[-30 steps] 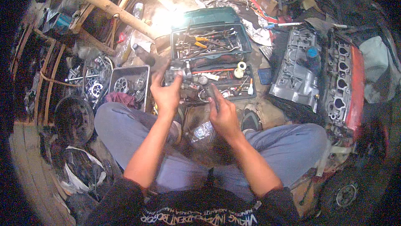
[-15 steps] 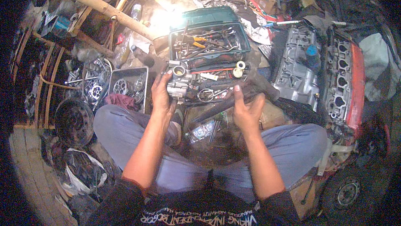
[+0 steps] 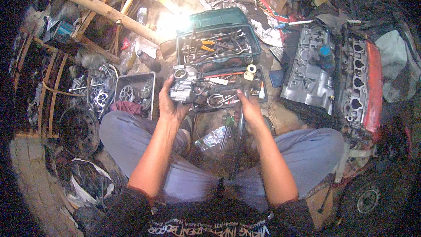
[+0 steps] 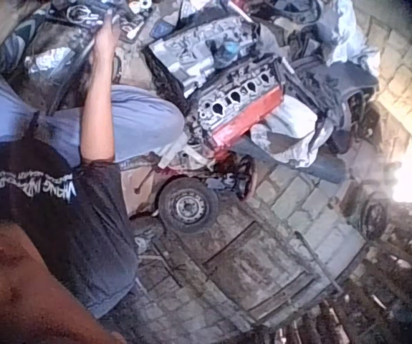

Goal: The person sits on the floor and uses a wrench to loosen and tighten bolts on a small engine component. They repeatedly rotate the part to access different sides and adjust the tool as needed.

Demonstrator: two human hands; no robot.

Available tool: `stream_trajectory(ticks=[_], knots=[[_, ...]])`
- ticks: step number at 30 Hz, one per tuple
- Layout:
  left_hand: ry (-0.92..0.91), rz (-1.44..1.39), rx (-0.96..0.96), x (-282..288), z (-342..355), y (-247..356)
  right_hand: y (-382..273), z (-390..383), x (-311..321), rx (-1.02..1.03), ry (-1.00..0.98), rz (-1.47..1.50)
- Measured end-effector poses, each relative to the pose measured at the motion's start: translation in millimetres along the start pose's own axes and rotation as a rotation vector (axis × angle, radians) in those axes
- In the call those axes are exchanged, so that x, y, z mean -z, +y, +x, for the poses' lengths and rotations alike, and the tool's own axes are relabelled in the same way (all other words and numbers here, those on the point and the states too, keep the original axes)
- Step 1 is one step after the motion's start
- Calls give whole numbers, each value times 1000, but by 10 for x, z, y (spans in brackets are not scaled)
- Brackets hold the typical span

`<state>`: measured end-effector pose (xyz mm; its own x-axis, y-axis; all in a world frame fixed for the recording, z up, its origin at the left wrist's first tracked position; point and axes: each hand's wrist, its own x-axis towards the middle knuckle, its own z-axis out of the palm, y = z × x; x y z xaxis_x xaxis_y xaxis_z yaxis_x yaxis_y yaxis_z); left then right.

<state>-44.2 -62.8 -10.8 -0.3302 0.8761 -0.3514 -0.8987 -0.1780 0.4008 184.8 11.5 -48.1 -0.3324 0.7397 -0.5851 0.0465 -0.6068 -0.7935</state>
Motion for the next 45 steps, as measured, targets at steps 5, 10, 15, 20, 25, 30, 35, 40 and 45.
stream_trajectory(ticks=[5, 10, 15, 20, 25, 30, 35, 40, 45], knots=[[79, -97, 39, -189, -120, 75, 202, -10, -54, -119, -50, 217], [32, -91, 56, -327, -200, 116, 245, -53, -53, 275, -150, 109], [-111, -58, 64, -90, -70, 168, 50, -118, -113, 640, -64, -112], [-156, 5, 76, -191, -143, 118, -67, -362, -152, 720, -42, -262], [-220, 56, 66, -194, -95, 49, -78, -475, -251, 1104, 19, -560], [-132, 80, 76, -114, -63, 12, -50, -503, -259, 1016, 16, -690], [-131, 167, -3, -205, -66, -5, 36, -492, -283, 1071, 75, -753], [11, 175, 10, -156, 0, -33, 45, -535, -360, 1084, 72, -762], [4, 183, 57, -90, -15, -58, 47, -504, -370, 1133, 71, -765]])
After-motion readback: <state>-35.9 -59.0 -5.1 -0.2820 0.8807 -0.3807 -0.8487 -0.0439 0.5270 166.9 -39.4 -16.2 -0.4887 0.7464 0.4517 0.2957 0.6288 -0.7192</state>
